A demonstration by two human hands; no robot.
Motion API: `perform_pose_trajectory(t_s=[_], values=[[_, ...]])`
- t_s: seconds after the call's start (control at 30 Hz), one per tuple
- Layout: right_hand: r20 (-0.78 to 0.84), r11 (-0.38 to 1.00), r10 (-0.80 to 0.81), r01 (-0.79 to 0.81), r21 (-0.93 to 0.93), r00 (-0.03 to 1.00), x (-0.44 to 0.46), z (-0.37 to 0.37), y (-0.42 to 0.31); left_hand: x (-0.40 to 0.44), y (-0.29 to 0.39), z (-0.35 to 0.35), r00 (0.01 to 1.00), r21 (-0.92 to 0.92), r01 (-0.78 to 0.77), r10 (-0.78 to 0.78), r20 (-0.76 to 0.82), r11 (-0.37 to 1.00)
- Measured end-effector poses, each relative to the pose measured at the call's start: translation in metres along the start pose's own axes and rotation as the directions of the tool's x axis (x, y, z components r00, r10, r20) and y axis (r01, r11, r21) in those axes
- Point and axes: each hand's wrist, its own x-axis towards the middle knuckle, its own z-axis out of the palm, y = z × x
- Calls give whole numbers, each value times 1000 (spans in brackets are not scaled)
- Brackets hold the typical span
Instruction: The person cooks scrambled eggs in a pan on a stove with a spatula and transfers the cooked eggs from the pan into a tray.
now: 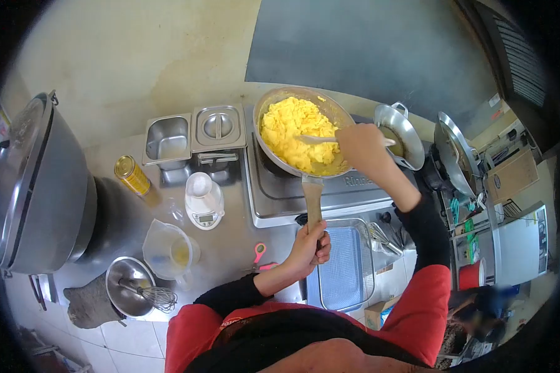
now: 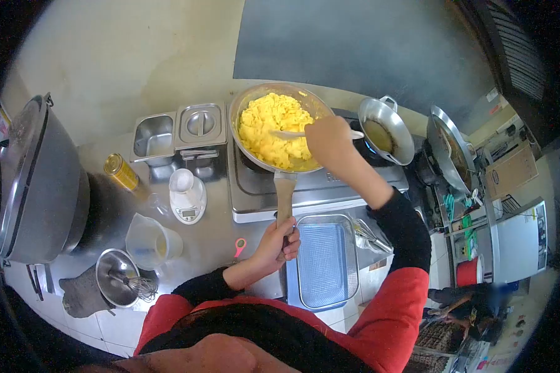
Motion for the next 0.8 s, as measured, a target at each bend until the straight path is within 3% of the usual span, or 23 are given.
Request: perform_pose_trajectory(t_s=[0.13, 0.2, 0.27, 0.33, 0.47, 0.57, 0.67, 0.73, 0.8], values=[[-40, 989, -147, 145, -38, 988, -9, -17, -32, 0, -1, 2, 1000, 20, -17, 18, -23, 1000], [-24, 992, -7, 10, 122, 1000, 12, 20, -67, -1, -3, 2, 999, 27, -23, 24, -29, 999], [-120, 981, 69, -45, 190, 990, 43, 47, -69, -2, -4, 3, 998, -13, -50, 49, -36, 999], [-29, 968, 176, -168, 188, 984, 71, 69, -45, -3, -5, 4, 997, -15, -62, 61, -46, 998], [70, 972, 224, -228, 57, 972, 81, 59, 24, -2, -6, 3, 997, -45, -72, 70, -41, 996], [217, 987, 162, -158, -35, 963, 49, 1, 61, -2, -4, 2, 998, -28, -54, 53, -26, 998], [292, 997, 33, -11, -77, 956, 6, -33, 48, 0, -3, 1, 999, -13, -38, 38, -8, 999], [251, 991, -77, 102, -88, 965, -15, -19, 17, 0, -4, 2, 1000, -31, -23, 23, -12, 999], [101, 998, -43, 47, -32, 994, -21, 11, -25, 1, -4, 2, 1000, -44, -10, 9, -18, 999]])
